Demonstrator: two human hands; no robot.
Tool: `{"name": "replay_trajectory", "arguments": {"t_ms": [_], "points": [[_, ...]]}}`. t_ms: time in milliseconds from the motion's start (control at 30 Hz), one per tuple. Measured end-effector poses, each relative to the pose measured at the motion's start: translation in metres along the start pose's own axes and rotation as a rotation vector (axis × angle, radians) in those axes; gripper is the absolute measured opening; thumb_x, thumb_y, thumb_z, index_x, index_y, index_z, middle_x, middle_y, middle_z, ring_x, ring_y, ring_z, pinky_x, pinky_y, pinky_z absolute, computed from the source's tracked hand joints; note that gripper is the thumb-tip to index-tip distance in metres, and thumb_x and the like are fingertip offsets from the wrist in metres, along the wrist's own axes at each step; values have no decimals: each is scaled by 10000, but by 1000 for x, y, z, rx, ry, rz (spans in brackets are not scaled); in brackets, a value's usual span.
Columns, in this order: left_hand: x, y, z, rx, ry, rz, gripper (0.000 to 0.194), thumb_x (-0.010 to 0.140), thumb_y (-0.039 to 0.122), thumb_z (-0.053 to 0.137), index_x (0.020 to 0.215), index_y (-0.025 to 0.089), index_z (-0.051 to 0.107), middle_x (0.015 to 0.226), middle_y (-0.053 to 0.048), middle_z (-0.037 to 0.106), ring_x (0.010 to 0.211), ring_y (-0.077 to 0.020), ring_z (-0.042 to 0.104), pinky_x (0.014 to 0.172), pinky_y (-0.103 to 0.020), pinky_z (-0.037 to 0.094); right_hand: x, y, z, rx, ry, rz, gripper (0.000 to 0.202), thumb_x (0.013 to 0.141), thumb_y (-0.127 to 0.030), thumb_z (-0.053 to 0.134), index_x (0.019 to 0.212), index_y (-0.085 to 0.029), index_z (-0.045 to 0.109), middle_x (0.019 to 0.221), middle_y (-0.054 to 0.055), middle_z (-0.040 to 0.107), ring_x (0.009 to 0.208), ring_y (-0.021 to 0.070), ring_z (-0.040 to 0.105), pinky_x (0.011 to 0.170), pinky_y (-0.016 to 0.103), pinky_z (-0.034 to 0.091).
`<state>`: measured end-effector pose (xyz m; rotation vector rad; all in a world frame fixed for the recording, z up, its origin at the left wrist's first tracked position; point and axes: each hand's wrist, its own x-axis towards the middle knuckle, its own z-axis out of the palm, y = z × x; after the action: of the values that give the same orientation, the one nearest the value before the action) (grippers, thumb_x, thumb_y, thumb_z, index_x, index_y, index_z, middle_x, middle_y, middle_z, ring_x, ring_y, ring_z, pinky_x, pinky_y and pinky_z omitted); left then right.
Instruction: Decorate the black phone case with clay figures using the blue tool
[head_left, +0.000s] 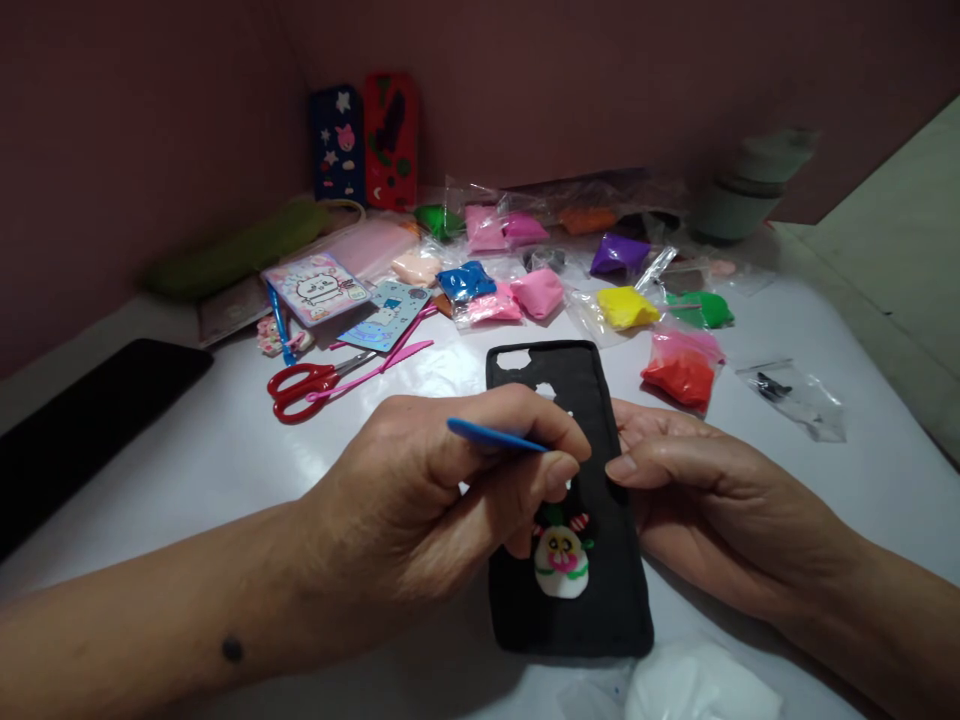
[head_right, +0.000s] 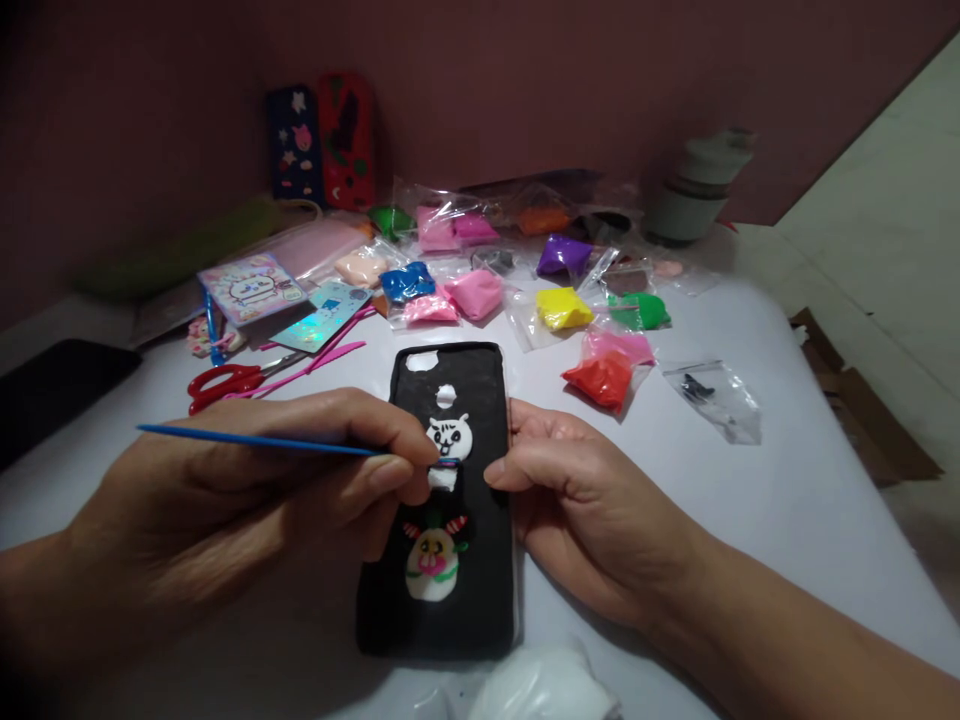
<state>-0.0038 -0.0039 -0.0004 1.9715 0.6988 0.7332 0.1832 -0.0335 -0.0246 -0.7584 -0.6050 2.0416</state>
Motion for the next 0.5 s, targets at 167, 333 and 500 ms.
{"name": "replay_trajectory", "arguments": {"t_ms": [167,333,500], "points": [[0,1,-1,0,-5,-9,181,903,174,482,859,104,643,618,-17,631,499,-88,593,452,-148,474,0,0,0,0,1,1,362,680,-24,531,833,-291,723,856,14,724,1021,248,633,910,407,494],[0,4,-1,14,-8,-25,186,901,186,487,864,99,648,600,-20,635,496,-87,586,454,-145,471,0,0,1,8,1,0,375,682,-5,523,856,-268,727,883,14,724,997,232,645,910,390,497],[1,0,0,7,-9,-7,182,907,181,478,860,99,634,624,-23,643,492,-83,591,470,-148,485,0,0,2,5,18,0,366,655,-13,545,846,-270,723,891,14,725,1004,249,640,890,403,507]]}}
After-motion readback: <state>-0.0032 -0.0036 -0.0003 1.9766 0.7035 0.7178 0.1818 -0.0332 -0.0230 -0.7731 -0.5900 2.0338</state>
